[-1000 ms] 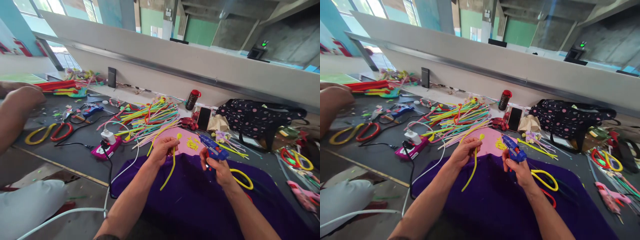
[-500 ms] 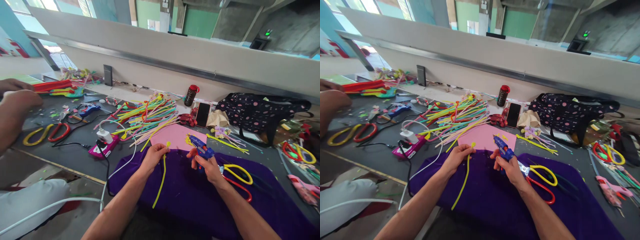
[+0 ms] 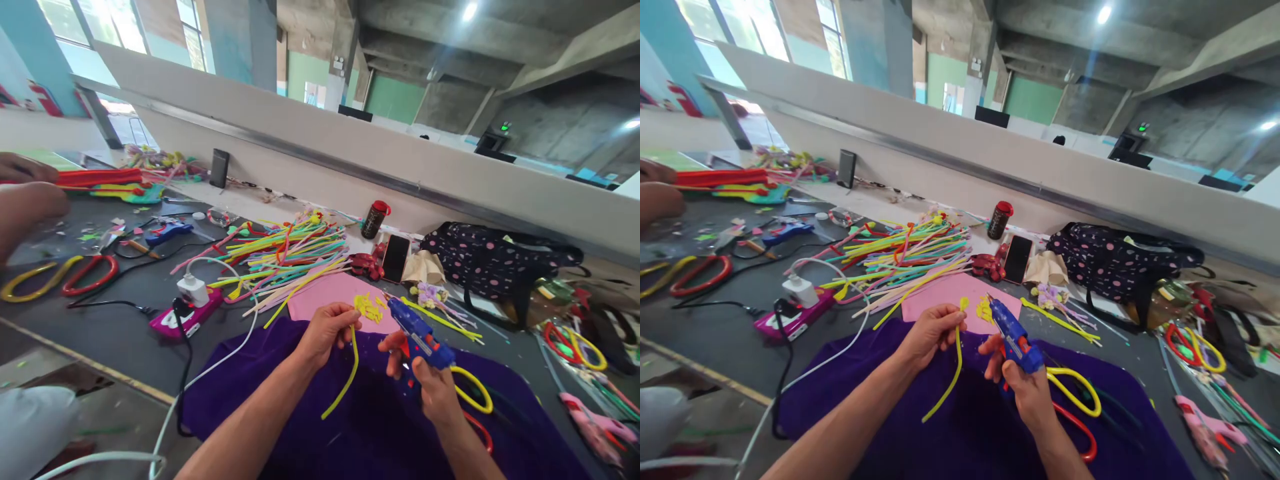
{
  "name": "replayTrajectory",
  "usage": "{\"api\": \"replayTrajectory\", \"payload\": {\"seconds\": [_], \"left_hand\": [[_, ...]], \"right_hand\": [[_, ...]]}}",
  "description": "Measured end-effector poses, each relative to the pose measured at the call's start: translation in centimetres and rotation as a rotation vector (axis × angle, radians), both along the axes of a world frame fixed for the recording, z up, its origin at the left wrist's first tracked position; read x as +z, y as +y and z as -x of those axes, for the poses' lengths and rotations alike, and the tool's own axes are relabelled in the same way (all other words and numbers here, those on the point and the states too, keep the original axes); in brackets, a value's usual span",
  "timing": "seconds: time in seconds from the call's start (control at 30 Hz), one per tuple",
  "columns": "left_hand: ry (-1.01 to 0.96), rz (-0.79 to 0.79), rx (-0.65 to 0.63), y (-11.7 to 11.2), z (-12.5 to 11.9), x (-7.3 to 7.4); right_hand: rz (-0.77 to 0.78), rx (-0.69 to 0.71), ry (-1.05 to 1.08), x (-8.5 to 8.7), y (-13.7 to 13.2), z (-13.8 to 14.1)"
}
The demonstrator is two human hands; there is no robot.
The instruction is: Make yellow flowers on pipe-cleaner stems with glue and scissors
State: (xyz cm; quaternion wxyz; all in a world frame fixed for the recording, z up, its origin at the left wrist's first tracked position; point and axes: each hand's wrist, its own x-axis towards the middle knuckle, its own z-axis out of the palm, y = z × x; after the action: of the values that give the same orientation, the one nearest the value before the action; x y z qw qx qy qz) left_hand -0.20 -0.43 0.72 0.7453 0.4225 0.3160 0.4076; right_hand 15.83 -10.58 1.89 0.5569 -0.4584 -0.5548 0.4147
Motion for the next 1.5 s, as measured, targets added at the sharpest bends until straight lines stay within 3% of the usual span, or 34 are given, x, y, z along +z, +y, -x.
{"api": "replayTrajectory", "payload": {"seconds": [0.13,0.47,0.93,1.5], "left_hand": [[-0.006,0.051,-0.022,0.1,0.2,-0.9],[-0.039,0.151,-0.110,0.2,0.3,-0.7],[0.008,0.111,-0.112,-0.3,-0.1,-1.3],[-0.010,0.088,-0.129,-0.4,0.0,-1.5]], "right_hand": [[0.052,0.025,-0.050,-1.1,-0.9,-0.1],[0.135,-0.011,-0.200,-1.9,-2.0,-0.4],[0.091,0.005,-0.063,-2.5,-1.7,0.1],[0.155,-0.076,-0.121,-2.9,-1.6,0.0]]}}
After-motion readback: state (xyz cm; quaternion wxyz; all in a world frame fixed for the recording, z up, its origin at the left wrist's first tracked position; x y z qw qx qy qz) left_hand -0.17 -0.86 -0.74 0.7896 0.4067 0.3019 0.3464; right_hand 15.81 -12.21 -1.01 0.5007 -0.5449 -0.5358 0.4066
